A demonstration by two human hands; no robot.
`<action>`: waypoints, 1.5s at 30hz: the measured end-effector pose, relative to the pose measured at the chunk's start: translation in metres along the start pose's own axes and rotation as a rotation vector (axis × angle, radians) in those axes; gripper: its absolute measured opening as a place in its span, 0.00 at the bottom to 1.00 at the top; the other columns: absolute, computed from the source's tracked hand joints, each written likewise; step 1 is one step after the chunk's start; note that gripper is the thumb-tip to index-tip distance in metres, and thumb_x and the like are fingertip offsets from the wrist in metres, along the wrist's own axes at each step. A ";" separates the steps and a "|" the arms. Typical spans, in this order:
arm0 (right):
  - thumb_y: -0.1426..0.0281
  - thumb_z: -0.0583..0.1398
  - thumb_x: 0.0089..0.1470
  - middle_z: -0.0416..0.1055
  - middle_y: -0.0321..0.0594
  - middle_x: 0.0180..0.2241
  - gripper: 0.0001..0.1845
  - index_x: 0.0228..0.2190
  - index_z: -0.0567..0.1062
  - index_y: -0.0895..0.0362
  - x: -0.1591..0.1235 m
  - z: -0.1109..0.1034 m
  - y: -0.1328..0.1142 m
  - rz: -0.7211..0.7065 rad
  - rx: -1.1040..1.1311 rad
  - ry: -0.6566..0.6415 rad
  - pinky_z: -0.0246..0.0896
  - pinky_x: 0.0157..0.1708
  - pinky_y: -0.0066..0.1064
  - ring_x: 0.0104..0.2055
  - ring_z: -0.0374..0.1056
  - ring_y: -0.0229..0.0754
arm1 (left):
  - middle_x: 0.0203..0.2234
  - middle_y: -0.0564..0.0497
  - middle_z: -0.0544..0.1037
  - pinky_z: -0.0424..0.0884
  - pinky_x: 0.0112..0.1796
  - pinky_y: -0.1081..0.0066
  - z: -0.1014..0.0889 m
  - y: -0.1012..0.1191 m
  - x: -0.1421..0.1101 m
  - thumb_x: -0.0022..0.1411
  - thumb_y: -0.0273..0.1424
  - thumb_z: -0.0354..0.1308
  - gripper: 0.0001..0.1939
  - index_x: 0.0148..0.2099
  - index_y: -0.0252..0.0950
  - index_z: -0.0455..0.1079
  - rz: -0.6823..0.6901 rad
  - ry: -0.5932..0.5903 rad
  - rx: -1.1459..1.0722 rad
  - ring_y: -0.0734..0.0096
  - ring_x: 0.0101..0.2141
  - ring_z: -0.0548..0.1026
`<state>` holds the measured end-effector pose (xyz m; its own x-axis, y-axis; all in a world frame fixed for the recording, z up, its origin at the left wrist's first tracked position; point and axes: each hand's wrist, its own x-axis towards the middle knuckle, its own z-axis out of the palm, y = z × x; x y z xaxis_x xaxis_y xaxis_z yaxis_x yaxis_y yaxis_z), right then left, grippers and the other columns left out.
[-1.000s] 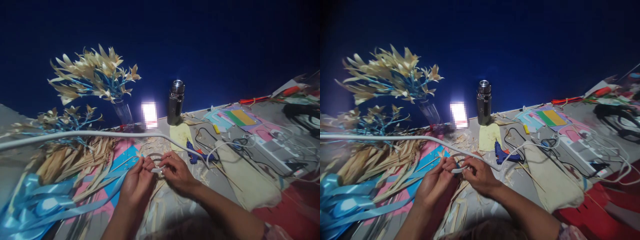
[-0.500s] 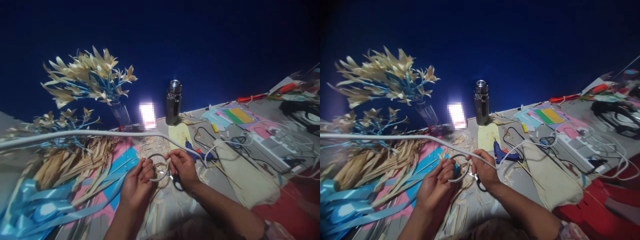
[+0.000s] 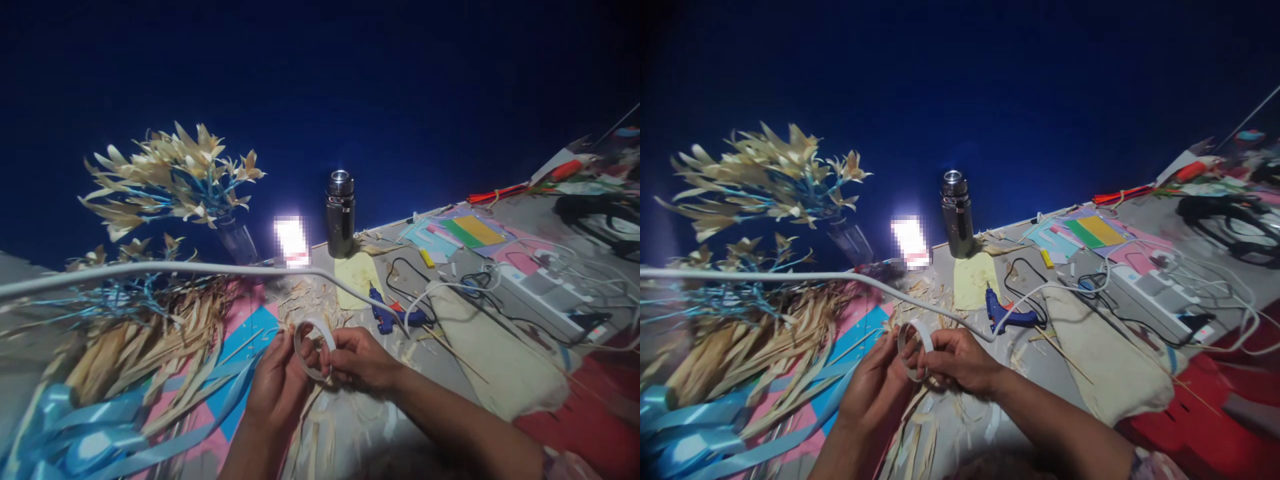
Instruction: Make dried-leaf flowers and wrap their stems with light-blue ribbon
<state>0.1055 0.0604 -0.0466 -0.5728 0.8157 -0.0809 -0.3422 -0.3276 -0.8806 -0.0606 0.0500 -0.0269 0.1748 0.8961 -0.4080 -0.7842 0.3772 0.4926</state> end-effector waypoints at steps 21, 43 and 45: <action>0.47 0.65 0.57 0.71 0.37 0.22 0.28 0.25 0.81 0.61 0.000 -0.002 0.011 -0.169 -0.291 -0.057 0.59 0.27 0.28 0.24 0.64 0.36 | 0.16 0.62 0.58 0.57 0.20 0.75 0.004 -0.001 -0.005 0.68 0.21 0.59 0.13 0.31 0.36 0.62 0.054 0.096 -0.116 0.80 0.16 0.60; 0.60 0.70 0.47 0.64 0.31 0.21 0.15 0.24 0.76 0.58 0.001 -0.004 0.008 -0.132 -0.157 0.024 0.49 0.25 0.26 0.24 0.55 0.34 | 0.17 0.61 0.59 0.59 0.23 0.74 0.002 -0.002 0.000 0.66 0.22 0.62 0.15 0.30 0.37 0.60 0.223 0.085 -0.037 0.78 0.17 0.59; 0.64 0.68 0.47 0.67 0.32 0.21 0.10 0.25 0.79 0.58 0.001 -0.002 0.006 -0.120 -0.144 0.039 0.50 0.25 0.26 0.24 0.56 0.34 | 0.16 0.61 0.57 0.60 0.23 0.73 0.002 -0.001 0.000 0.68 0.23 0.60 0.16 0.29 0.37 0.59 0.209 0.064 -0.045 0.78 0.17 0.59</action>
<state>0.1046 0.0600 -0.0528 -0.5039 0.8637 0.0135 -0.2947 -0.1573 -0.9426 -0.0587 0.0502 -0.0258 -0.0316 0.9365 -0.3493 -0.8256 0.1725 0.5373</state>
